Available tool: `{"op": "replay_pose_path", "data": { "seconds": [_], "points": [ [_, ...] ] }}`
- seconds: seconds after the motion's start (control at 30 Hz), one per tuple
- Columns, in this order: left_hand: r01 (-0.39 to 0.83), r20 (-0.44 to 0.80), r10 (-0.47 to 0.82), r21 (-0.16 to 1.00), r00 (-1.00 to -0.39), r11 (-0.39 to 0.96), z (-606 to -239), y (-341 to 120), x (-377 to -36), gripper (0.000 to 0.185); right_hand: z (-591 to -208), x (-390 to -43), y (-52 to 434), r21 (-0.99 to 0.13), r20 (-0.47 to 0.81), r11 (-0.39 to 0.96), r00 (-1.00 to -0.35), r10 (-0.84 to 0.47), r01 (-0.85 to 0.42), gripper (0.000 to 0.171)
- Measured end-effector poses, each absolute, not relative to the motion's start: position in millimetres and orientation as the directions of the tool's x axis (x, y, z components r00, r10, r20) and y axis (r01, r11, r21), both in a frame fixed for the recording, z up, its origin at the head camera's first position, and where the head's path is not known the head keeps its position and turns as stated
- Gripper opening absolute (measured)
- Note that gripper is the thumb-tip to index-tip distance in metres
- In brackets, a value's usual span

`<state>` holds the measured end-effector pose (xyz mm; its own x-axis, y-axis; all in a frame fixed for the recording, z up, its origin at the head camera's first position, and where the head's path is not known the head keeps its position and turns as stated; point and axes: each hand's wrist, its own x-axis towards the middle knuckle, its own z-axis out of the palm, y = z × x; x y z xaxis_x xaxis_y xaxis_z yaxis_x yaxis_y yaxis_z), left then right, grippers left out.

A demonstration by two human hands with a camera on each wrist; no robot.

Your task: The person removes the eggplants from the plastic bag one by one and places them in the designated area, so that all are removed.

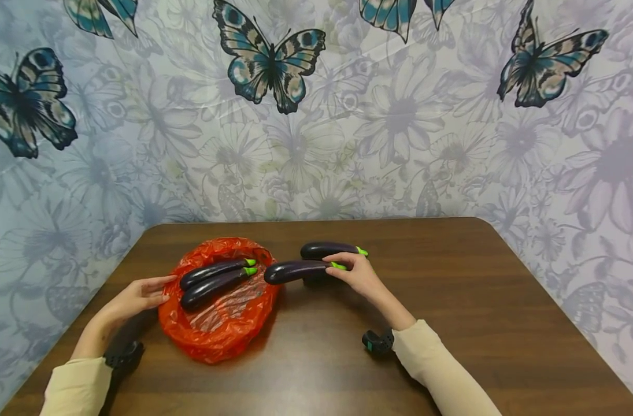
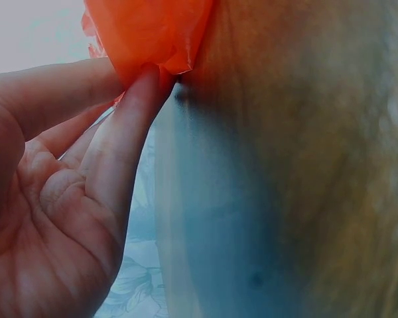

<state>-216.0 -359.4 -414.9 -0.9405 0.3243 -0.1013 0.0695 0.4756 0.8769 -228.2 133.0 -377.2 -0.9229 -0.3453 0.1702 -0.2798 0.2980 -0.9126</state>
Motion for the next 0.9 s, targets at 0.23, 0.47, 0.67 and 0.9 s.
{"op": "replay_pose_path", "data": {
  "seconds": [0.23,0.47,0.67,0.9],
  "points": [
    [0.071,-0.102,0.33,0.877,-0.938,0.475,-415,-359,-218,0.055,-399,-239,164,-0.907,0.161,0.325,-0.932,-0.324,-0.269,0.031],
    [0.075,-0.102,0.336,0.876,-0.936,0.476,-414,-359,-217,0.055,-403,-235,180,-0.916,0.138,0.321,-0.94,-0.313,-0.241,0.033],
    [0.073,-0.105,0.339,0.877,-0.935,0.475,-413,-359,-217,0.056,-408,-232,192,-0.906,0.139,0.345,-0.941,-0.308,-0.247,0.034],
    [0.063,-0.116,0.335,0.876,-0.935,0.479,-413,-359,-217,0.055,-413,-231,200,-0.904,0.121,0.356,-0.942,-0.312,-0.234,0.033]
  ]
}}
